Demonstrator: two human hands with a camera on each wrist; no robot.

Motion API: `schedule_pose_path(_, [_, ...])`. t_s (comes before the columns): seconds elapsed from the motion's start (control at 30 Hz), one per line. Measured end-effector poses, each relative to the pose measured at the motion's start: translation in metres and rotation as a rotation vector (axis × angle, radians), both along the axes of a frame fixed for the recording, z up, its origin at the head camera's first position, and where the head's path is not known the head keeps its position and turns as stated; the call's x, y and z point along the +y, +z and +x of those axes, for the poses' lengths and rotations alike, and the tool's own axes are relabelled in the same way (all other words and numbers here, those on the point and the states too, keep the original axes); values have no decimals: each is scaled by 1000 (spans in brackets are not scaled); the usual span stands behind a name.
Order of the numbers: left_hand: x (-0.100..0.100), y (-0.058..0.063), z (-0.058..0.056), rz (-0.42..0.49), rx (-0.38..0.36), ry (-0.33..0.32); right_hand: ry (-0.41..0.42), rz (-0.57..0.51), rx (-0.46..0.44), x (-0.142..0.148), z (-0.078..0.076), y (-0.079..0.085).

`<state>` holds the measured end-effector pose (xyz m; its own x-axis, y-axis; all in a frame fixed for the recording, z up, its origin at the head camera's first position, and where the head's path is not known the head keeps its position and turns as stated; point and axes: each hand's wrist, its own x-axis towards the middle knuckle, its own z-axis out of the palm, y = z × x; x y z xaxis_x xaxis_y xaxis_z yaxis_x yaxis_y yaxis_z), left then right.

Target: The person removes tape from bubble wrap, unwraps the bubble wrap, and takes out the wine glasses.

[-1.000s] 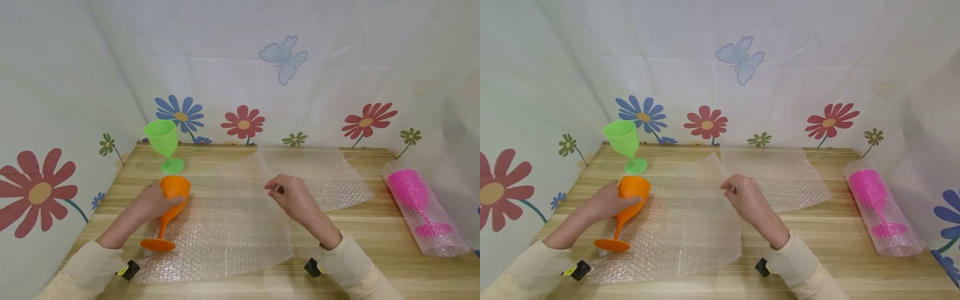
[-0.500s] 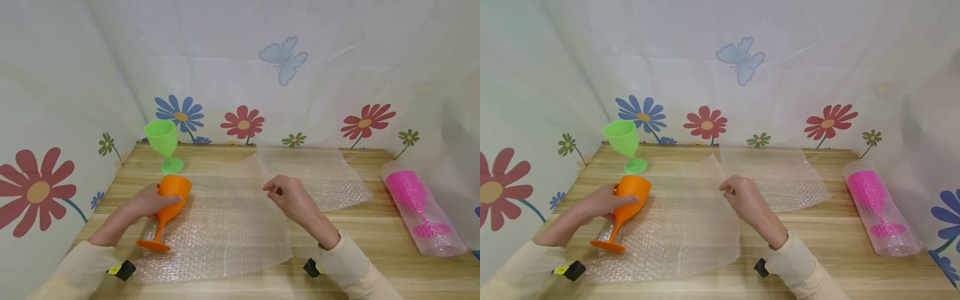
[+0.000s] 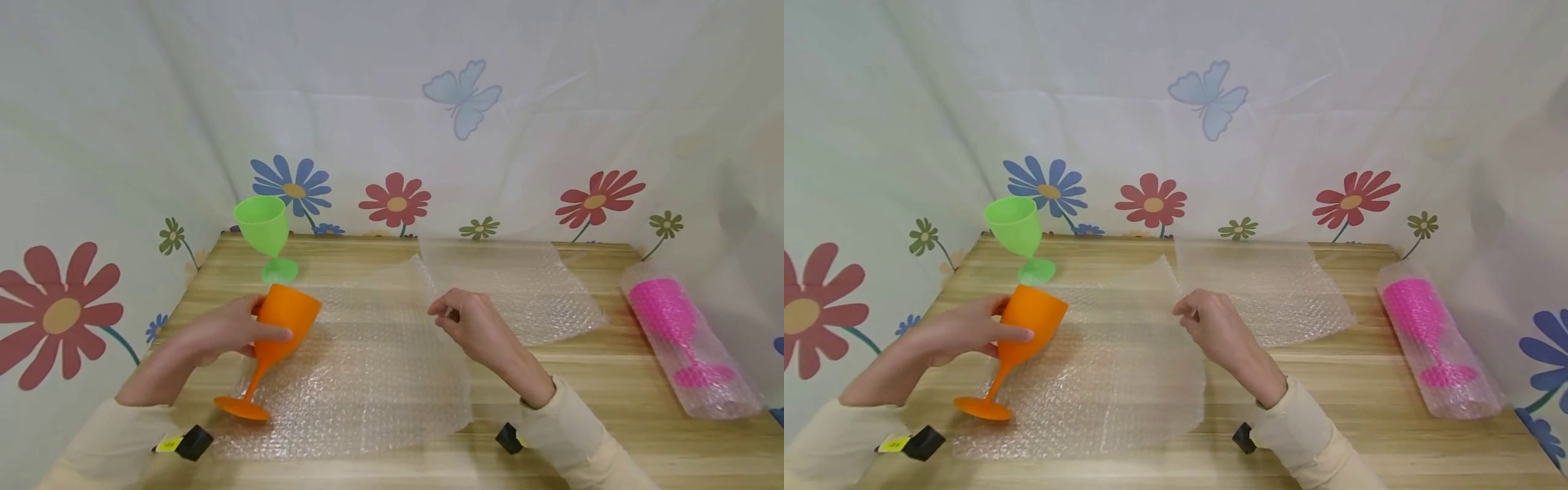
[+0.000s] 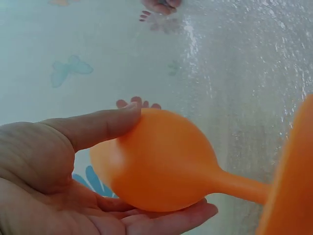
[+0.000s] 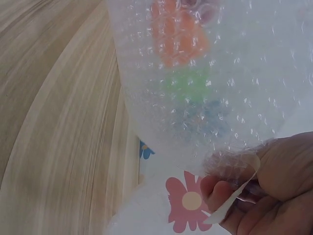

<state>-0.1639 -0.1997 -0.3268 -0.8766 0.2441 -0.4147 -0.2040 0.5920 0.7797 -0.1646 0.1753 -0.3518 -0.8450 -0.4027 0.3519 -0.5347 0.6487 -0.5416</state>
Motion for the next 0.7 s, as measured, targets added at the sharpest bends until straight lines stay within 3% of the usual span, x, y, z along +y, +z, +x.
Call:
schedule_pose_path(0.37, [-2,16,7,82,-45,-37,57,-1,-13,2,0,1])
schedule_pose_path(0.7, [-6,34,10,76,21,-55,65,3,-10,6,1,1])
